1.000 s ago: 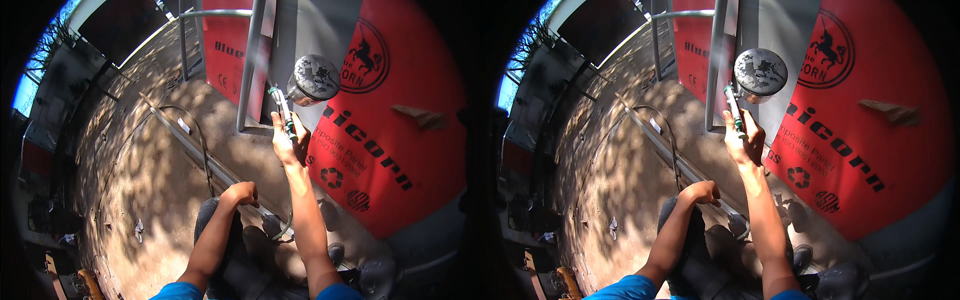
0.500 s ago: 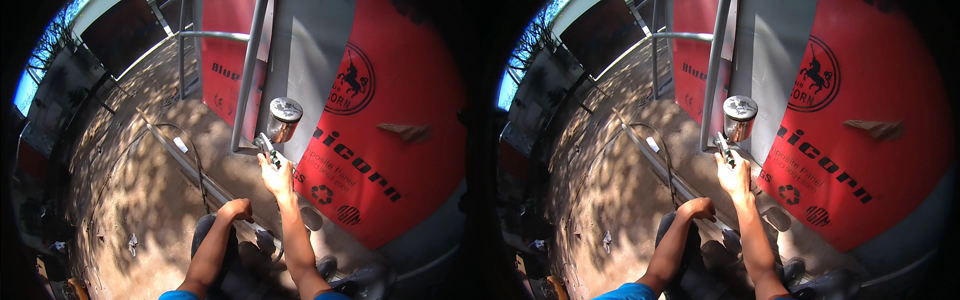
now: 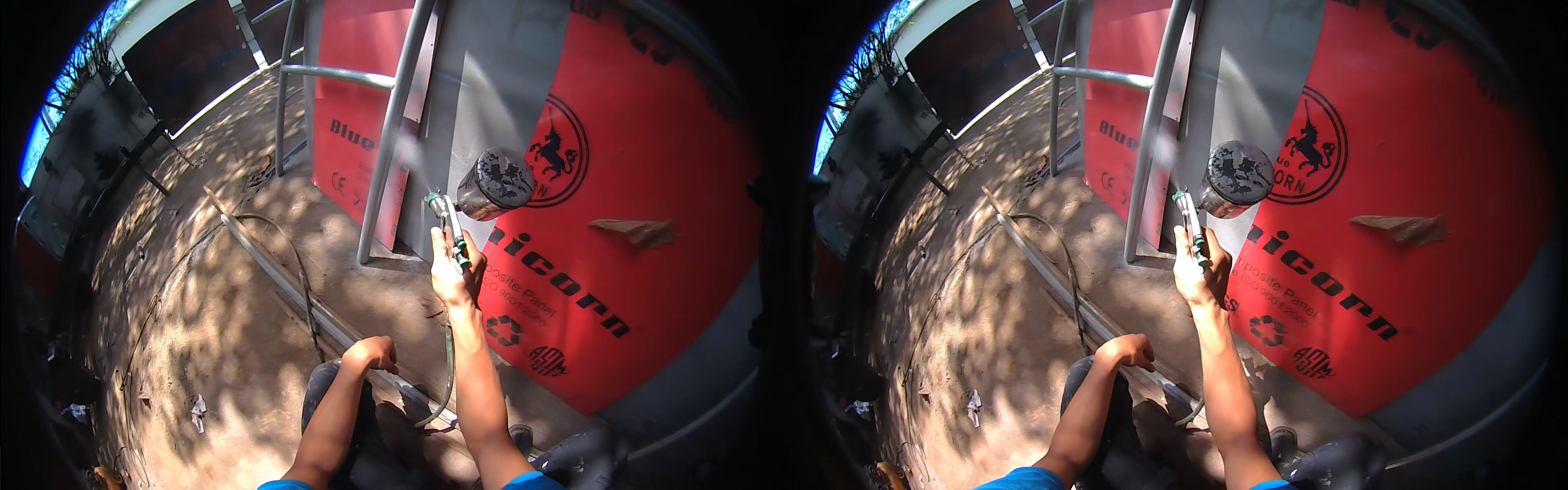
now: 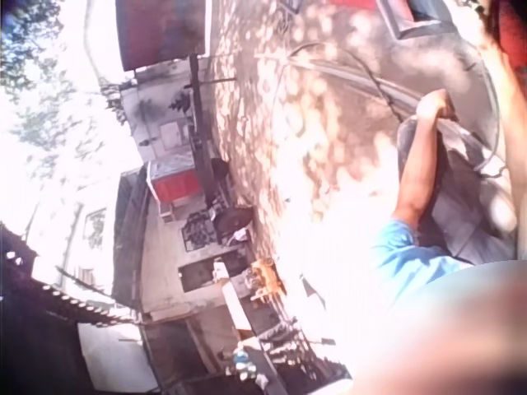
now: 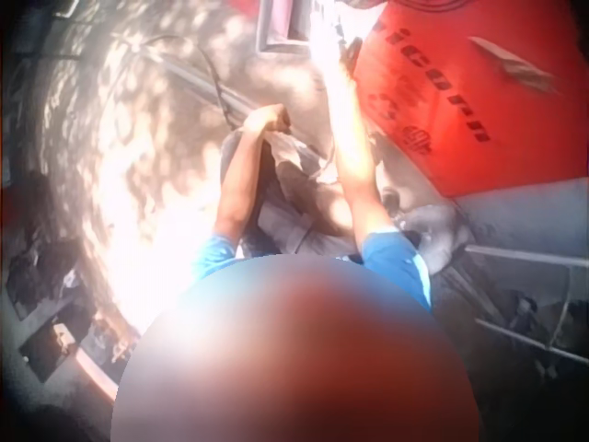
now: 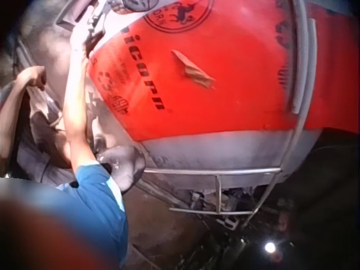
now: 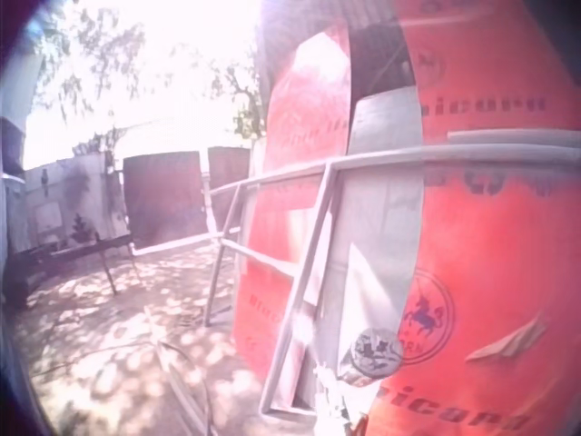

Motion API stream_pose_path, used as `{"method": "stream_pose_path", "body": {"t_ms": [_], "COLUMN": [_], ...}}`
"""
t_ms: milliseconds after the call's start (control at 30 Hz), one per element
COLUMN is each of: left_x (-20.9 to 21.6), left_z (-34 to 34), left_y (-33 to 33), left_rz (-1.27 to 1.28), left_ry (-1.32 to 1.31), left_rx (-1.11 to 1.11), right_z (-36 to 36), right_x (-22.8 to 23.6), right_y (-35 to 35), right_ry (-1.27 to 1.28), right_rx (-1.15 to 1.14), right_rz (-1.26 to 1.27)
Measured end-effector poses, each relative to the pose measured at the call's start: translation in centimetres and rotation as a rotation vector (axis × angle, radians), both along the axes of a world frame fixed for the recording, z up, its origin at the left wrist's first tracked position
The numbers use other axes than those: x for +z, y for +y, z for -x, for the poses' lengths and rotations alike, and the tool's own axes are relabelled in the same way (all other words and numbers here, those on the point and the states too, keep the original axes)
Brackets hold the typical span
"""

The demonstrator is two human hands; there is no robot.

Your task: The person uses a spray gun to apply paint to a metal frame structure. They move the spray gun along the frame's bars and joints, covering multiple sections while adjusting their stance and occasionally repositioning the hose.

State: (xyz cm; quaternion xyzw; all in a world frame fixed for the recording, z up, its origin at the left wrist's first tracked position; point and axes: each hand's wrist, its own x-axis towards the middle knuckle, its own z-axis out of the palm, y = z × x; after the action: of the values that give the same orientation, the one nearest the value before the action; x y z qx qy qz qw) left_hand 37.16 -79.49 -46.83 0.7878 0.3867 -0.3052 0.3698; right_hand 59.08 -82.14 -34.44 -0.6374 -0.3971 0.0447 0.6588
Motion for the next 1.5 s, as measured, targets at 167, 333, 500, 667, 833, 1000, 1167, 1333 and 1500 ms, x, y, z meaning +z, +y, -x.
{"method": "stream_pose_path", "body": {"t_ms": [167,333,500,667,833,1000,1167,1333,1500], "left_x": [-0.7,-2.4,-3.1,-2.9,-4.1,-5.7,-4.9,-3.6,-3.7], "left_z": [-0.8,-1.4,-4.2,-5.2,-4.5,-5.6,-2.7,-0.7,-1.4], "left_y": [0.4,1.1,1.6,-1.3,-3.8,-2.5,-1.1,-0.4,-0.1], "left_rz": [0.033,0.021,0.143,-0.015,-0.118,-0.100,-0.246,-0.335,-0.364], "left_ry": [-0.048,-0.084,-0.159,-0.453,-0.836,-0.903,-0.650,-0.698,-0.637], "left_rx": [-0.029,-0.045,-0.069,0.111,0.472,0.501,0.493,0.507,0.441], "right_z": [-0.7,-0.2,0.6,1.1,2.5,2.8,2.4,0.0,-3.2], "right_x": [1.9,2.6,4.5,6.6,6.2,3.6,2.4,3.3,6.2], "right_y": [-0.1,0.4,0.2,-1.1,-2.6,-4.9,-1.7,2.3,5.0], "right_ry": [-0.141,0.050,-0.004,-0.097,0.073,0.071,0.369,0.209,0.067], "right_rx": [-0.079,-0.009,-0.089,-0.092,0.032,0.182,0.216,0.091,-0.027], "right_rz": [-0.095,-0.280,-0.255,-0.087,0.085,0.202,0.113,0.111,0.007]}}
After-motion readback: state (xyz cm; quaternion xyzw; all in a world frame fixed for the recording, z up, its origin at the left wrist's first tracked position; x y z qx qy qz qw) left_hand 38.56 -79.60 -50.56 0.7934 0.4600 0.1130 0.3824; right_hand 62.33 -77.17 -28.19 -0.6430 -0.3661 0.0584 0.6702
